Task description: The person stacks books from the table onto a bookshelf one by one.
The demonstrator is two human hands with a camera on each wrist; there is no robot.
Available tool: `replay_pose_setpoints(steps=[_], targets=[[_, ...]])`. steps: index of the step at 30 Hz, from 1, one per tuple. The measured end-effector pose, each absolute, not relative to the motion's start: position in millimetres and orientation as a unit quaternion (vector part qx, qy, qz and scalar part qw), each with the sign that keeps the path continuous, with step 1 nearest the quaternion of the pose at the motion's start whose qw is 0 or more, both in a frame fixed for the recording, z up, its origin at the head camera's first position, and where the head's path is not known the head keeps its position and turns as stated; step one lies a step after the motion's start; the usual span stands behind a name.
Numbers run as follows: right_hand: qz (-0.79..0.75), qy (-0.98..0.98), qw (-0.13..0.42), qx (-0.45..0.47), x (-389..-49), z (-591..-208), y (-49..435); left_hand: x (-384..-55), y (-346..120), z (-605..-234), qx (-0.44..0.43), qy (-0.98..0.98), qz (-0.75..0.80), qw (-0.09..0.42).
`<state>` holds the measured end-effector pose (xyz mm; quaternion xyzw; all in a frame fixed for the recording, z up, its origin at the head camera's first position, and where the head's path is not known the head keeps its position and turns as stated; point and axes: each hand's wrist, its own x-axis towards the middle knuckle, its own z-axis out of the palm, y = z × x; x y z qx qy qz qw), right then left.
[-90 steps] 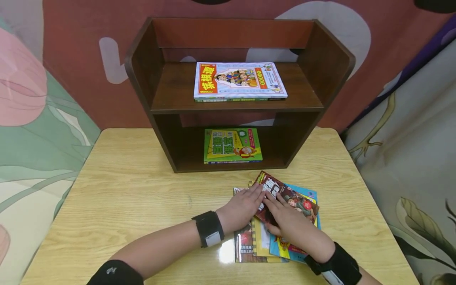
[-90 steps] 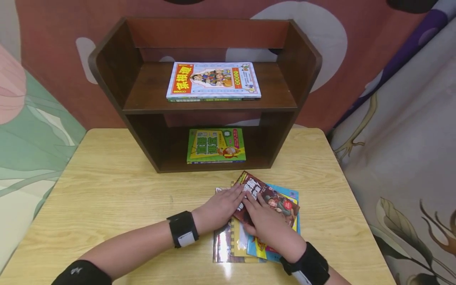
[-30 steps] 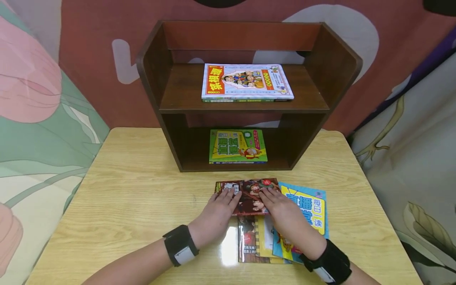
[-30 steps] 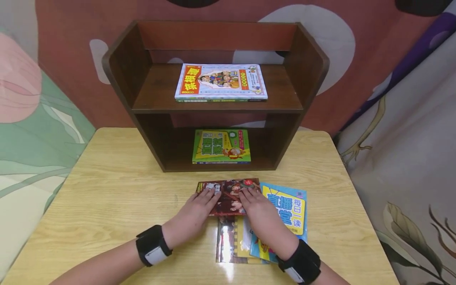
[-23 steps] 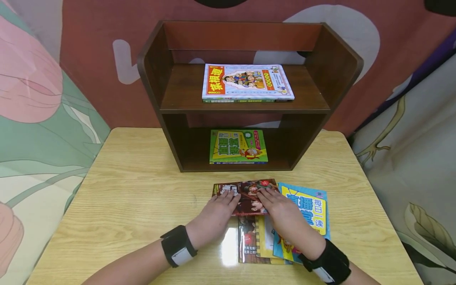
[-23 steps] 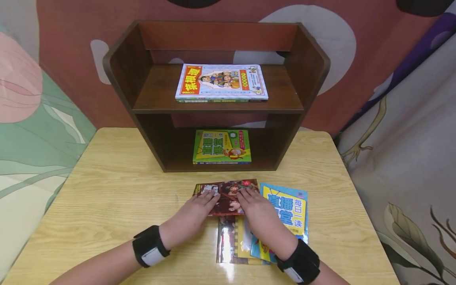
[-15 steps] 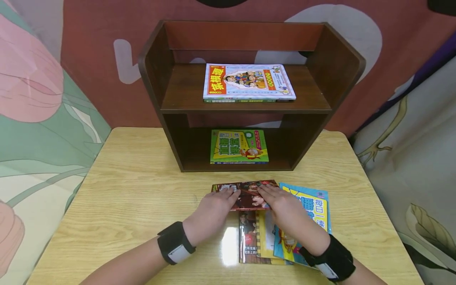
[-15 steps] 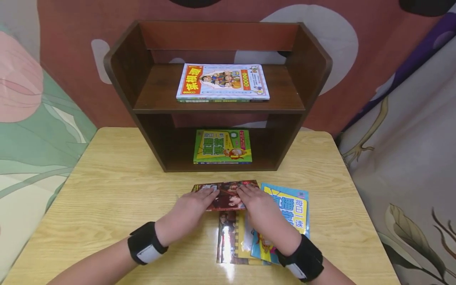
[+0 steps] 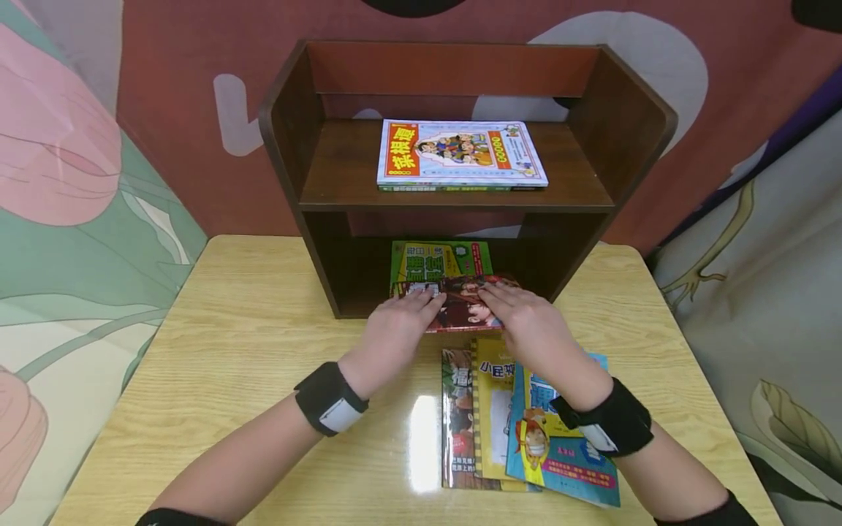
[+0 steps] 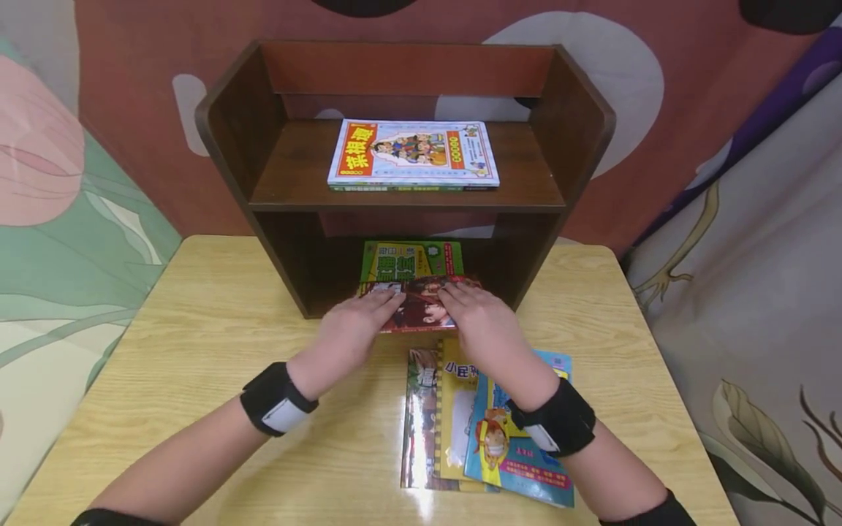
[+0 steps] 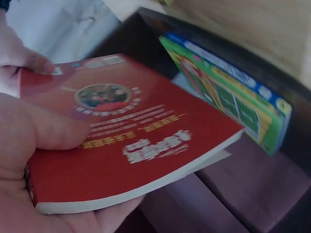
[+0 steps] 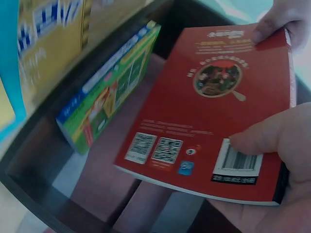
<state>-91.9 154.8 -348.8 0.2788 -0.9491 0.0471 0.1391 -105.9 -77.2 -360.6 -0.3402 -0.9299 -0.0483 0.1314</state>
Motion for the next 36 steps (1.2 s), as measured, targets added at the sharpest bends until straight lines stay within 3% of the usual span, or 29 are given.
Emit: replay_pose_setpoints(steps=[6, 15, 26, 36], targets=[[0.021, -0.943, 0.171, 0.286, -132, -362, 157, -148, -78, -367, -0.326, -0.930, -0.008, 0.168], [0.018, -0.931, 0.224, 0.289, -187, -382, 162, -196, -71, -374, -0.299, -0.938, 0.044, 0.172], [-0.026, -0.959, 0.122, 0.254, -219, -405, 158, -225, -72, -401, -0.275, -0.952, 0.065, 0.113], [-0.024, -0.956, 0.110, 0.270, -228, -435, 154, -230, -75, -432, -0.279, -0.952, 0.083, 0.097]])
